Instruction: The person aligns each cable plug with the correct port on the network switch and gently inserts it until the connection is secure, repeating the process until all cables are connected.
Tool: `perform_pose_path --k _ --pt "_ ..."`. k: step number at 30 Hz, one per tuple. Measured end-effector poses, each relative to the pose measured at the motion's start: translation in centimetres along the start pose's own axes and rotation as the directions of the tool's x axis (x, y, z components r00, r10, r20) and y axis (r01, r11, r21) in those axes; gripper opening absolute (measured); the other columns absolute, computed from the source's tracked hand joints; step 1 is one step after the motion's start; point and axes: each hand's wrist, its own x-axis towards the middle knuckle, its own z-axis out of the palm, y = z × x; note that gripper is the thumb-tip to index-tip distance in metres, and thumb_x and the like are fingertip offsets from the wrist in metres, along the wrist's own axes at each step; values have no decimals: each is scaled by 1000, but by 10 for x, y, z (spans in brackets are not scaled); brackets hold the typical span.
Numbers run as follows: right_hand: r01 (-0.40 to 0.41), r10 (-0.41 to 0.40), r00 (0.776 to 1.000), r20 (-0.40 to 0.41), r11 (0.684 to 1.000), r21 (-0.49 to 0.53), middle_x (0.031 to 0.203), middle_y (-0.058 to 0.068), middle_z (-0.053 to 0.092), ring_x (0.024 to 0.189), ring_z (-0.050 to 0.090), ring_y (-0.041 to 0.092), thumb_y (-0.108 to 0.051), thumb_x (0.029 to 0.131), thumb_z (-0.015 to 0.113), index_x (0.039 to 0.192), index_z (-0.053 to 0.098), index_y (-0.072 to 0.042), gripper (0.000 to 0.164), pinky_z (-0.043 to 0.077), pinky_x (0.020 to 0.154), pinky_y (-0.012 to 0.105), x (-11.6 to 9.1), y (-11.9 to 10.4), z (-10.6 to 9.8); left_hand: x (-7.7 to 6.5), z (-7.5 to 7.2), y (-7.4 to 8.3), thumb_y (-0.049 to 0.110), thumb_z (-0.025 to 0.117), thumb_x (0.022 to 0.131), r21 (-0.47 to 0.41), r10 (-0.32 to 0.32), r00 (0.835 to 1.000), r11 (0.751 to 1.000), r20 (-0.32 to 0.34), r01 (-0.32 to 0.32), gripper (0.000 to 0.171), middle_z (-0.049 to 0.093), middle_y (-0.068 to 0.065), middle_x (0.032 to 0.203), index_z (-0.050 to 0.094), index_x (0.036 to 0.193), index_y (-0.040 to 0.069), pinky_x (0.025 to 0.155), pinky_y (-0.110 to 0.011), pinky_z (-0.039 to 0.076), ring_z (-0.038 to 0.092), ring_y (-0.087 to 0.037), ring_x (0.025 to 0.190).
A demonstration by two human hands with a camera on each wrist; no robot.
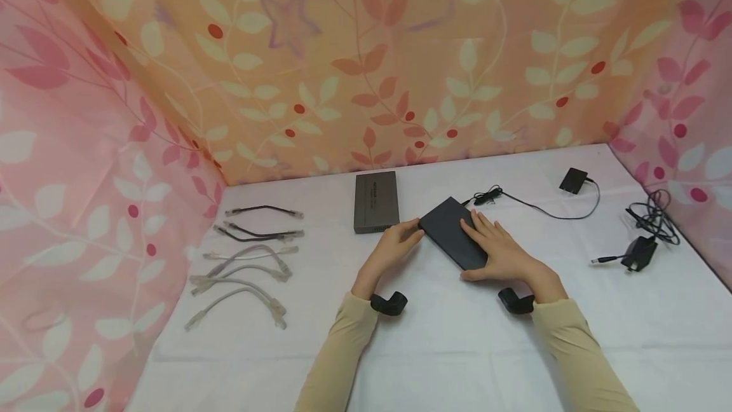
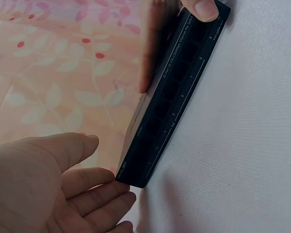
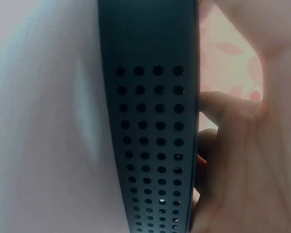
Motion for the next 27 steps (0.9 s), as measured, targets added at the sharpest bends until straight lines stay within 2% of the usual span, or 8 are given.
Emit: perform_pose_path --k 8,12,16,20,27 --pt "-3 3 1000 12 1000 -3 153 25 1 141 -2 38 -60 65 74 148 18 -7 114 -1 109 59 -2 -2 -3 -1 0 1 36 45 97 -8 13 1000 1000 0 -13 48 47 -5 139 45 137 9 107 -29 32 41 -17 130" --pt "-6 5 999 45 1000 8 152 26 -4 141 -6 39 -63 61 75 149 16 -8 119 -2 108 61 -6 -3 -7 -1 -1 0 35 46 97 -6 15 1000 1000 3 -15 47 47 -5 139 45 137 9 107 -29 32 41 -17 130" --pt "-26 24 998 65 999 24 152 26 -5 140 -4 41 -63 59 76 149 17 -11 120 2 108 62 -8 -4 -10 -1 -2 0 35 46 97 -3 18 1000 1000 4 -18 47 47 -6 139 46 137 8 107 -29 32 41 -17 130" --pt "-27 25 998 49 999 39 153 24 -2 140 1 43 -60 59 78 148 22 -14 115 9 107 63 -8 -4 -13 0 -2 1 34 47 97 1 30 1000 1000 -3 -30 47 48 -6 138 46 136 8 107 -28 32 42 -17 130" --pt "17 -17 1000 -8 997 70 153 24 3 137 6 48 -55 60 81 147 28 -17 108 13 100 69 -6 2 -7 -3 -5 1 35 47 97 21 14 1000 1000 -16 -14 46 49 -4 137 48 135 9 106 -29 33 43 -17 129"
